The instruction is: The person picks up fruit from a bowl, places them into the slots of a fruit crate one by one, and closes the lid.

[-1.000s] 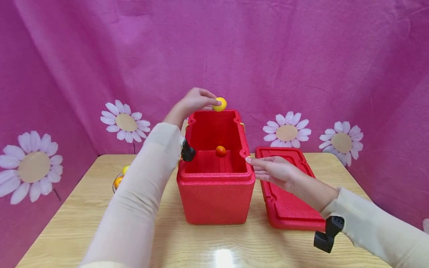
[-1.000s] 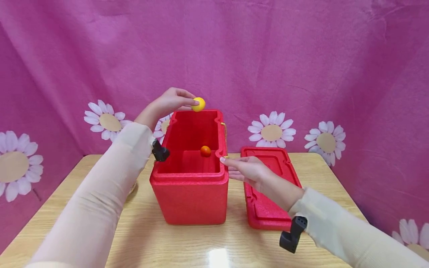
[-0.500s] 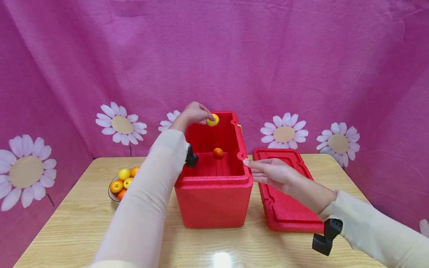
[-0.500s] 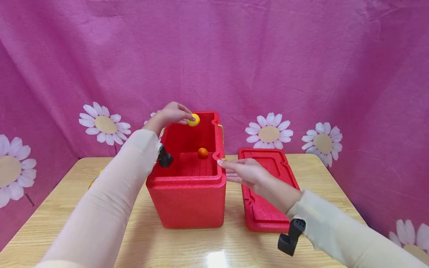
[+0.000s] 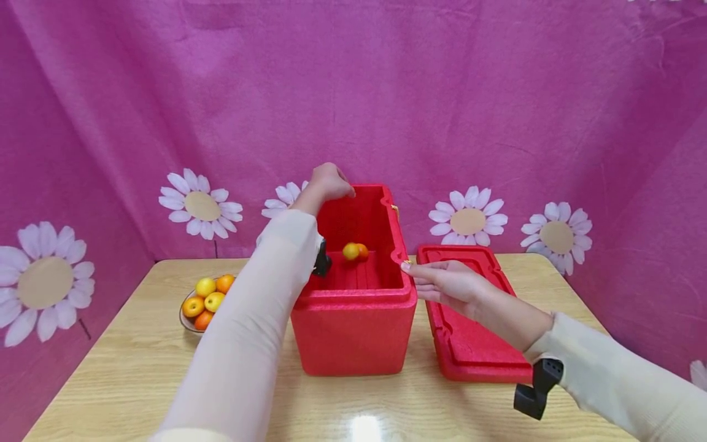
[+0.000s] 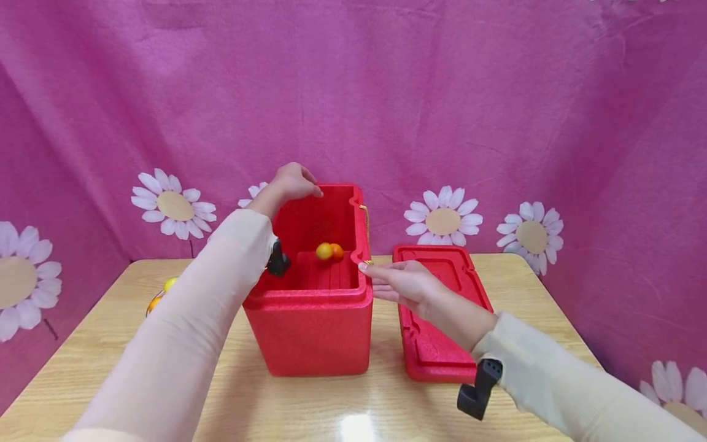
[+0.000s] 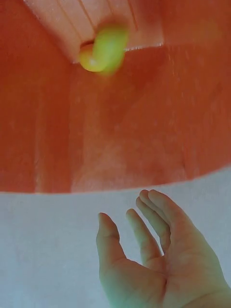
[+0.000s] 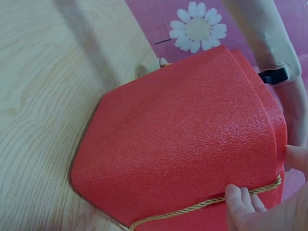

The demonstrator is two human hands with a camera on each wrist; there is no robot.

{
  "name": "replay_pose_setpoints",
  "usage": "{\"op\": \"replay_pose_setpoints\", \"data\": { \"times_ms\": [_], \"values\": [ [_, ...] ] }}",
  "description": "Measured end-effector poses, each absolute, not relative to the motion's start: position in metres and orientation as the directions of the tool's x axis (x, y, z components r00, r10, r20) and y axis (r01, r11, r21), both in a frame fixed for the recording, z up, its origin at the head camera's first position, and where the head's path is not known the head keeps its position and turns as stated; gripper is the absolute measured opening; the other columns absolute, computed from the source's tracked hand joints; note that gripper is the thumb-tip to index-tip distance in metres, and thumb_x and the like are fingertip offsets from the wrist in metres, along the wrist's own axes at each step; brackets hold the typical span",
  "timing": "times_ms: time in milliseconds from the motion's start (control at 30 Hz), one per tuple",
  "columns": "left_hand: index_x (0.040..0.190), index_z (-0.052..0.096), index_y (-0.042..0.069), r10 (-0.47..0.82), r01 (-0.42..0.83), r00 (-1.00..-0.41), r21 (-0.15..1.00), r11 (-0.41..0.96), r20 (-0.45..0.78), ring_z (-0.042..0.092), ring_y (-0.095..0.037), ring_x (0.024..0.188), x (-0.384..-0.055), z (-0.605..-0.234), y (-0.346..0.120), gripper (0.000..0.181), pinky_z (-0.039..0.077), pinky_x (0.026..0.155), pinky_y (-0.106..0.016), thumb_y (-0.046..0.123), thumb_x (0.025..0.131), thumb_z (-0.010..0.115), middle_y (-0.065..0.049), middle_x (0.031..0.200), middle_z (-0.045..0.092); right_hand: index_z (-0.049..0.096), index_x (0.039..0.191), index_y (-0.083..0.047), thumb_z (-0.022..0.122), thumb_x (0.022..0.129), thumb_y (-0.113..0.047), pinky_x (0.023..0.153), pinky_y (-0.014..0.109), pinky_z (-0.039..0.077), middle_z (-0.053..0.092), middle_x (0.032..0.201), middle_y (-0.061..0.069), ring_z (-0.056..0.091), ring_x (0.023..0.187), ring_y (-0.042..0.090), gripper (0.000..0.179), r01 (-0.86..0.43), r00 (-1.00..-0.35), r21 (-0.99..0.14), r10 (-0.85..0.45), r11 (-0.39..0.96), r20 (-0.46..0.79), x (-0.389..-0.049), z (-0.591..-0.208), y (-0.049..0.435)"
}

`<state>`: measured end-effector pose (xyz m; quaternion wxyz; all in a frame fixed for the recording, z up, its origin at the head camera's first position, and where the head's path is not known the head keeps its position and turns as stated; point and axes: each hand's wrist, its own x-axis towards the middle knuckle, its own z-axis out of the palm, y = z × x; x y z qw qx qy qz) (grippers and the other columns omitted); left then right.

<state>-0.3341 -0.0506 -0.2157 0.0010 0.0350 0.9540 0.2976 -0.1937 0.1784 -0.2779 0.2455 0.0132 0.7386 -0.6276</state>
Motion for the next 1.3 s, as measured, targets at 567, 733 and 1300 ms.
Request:
{"op": "replay_pose_setpoints", "data": {
  "times_ms": [567, 733, 1300],
  "values": [
    [0.118, 0.064, 0.001, 0.232, 0.267, -0.964, 0.517, 0.814, 0.132, 0.059, -0.027, 0.113, -0.303, -0.166, -0.079, 0.039, 0.048, 0.099, -0.037, 0.023, 0.086, 0.067, -0.016, 0.12, 0.066, 0.033, 0.141, 0.009, 0.058, 0.095, -0.027, 0.085, 0.022, 0.056, 0.067, 0.098, -0.002, 0.068, 0.086, 0.004, 0.064, 0.317, -0.884, -0.931, -0.3, 0.181, -0.359, -0.199, -0.279, 0.181],
    [0.116, 0.063, -0.001, 0.248, 0.302, -0.953, 0.548, 0.78, 0.172, 0.063, -0.029, 0.108, -0.288, -0.18, -0.106, 0.036, 0.05, 0.095, -0.038, 0.02, 0.086, 0.066, -0.019, 0.116, 0.068, 0.034, 0.142, 0.009, 0.058, 0.095, -0.028, 0.084, 0.021, 0.056, 0.069, 0.101, 0.0, 0.068, 0.086, 0.003, 0.064, 0.313, -0.887, -0.933, -0.297, 0.178, -0.354, -0.199, -0.279, 0.181],
    [0.114, 0.063, -0.003, 0.243, 0.283, -0.958, 0.636, 0.718, 0.151, 0.066, -0.032, 0.102, -0.243, -0.286, -0.198, 0.032, 0.053, 0.091, -0.044, 0.018, 0.09, 0.065, -0.021, 0.11, 0.069, 0.035, 0.143, 0.007, 0.059, 0.094, -0.031, 0.088, 0.022, 0.055, 0.068, 0.101, -0.002, 0.069, 0.088, 0.004, 0.066, 0.315, -0.886, -0.927, -0.289, 0.201, -0.364, -0.195, -0.276, 0.179]
  ]
}}
